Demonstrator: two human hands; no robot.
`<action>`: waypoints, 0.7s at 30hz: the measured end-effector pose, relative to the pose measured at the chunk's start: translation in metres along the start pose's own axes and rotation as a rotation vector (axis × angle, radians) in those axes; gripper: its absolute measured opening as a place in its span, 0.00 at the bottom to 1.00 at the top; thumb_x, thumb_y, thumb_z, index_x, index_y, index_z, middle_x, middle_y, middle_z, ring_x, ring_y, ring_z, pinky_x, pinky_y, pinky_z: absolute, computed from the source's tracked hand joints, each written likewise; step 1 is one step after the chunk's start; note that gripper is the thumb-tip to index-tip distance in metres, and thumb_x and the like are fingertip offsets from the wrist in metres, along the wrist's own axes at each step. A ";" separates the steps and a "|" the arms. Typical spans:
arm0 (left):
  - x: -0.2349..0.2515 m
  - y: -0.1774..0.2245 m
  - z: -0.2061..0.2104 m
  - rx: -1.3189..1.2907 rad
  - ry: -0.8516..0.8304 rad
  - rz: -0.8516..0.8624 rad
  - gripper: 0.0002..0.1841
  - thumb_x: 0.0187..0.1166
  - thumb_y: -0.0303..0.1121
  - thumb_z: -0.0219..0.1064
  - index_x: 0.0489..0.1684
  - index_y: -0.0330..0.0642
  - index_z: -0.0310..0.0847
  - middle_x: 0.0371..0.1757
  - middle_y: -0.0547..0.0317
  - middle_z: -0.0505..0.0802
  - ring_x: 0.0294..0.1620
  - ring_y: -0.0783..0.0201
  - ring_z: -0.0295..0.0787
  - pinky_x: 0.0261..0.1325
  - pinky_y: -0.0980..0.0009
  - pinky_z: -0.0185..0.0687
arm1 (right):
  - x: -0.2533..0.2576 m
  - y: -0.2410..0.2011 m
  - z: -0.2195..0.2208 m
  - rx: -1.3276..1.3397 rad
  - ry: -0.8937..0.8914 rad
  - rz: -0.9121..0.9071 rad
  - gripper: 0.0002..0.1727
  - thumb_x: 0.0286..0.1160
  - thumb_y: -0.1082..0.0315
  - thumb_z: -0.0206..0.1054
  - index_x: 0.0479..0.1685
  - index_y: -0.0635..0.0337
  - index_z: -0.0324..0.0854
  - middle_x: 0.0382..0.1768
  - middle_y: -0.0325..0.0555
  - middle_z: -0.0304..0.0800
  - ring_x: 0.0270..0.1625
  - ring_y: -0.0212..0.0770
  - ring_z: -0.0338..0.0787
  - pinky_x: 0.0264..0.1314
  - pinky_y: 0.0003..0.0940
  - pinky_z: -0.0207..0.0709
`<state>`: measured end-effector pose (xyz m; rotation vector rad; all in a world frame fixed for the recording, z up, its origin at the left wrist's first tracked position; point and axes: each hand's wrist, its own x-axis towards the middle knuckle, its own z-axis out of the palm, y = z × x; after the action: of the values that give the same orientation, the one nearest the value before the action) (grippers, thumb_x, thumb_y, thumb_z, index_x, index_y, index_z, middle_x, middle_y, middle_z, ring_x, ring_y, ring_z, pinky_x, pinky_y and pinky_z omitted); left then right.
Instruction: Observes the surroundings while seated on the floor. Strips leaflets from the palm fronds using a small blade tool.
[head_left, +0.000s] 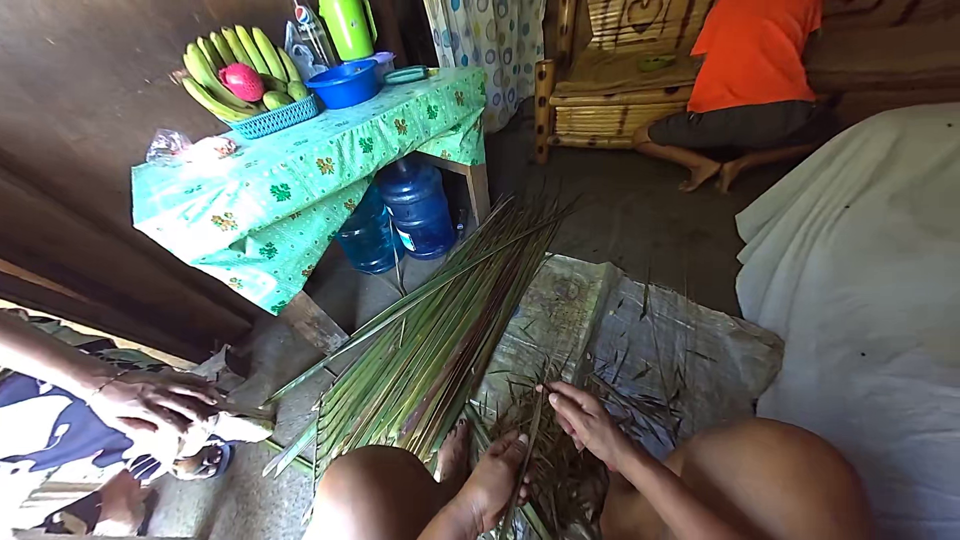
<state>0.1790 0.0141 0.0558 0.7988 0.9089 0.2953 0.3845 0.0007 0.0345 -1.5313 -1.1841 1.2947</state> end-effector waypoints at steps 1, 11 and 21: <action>0.001 0.000 0.000 -0.011 0.017 0.004 0.16 0.97 0.37 0.37 0.47 0.43 0.71 0.20 0.70 0.75 0.14 0.78 0.68 0.18 0.84 0.67 | -0.003 -0.001 -0.001 -0.090 -0.039 -0.029 0.21 0.87 0.60 0.51 0.63 0.63 0.83 0.20 0.33 0.72 0.19 0.27 0.71 0.23 0.25 0.68; 0.005 0.002 0.001 -0.032 0.089 0.041 0.14 0.97 0.36 0.39 0.44 0.45 0.69 0.15 0.72 0.68 0.10 0.79 0.59 0.14 0.84 0.57 | -0.011 -0.002 0.006 -0.661 -0.132 -0.298 0.25 0.88 0.52 0.50 0.41 0.63 0.84 0.24 0.54 0.84 0.30 0.54 0.88 0.34 0.54 0.78; 0.000 0.004 0.002 -0.011 0.035 0.023 0.15 0.97 0.36 0.39 0.40 0.45 0.68 0.14 0.72 0.67 0.09 0.80 0.57 0.13 0.85 0.55 | 0.009 -0.001 -0.014 -0.613 0.106 -0.117 0.24 0.90 0.55 0.49 0.49 0.65 0.85 0.29 0.56 0.86 0.35 0.55 0.88 0.42 0.56 0.78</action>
<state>0.1810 0.0159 0.0588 0.7967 0.9304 0.3345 0.3984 0.0094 0.0353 -1.8895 -1.6684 0.7909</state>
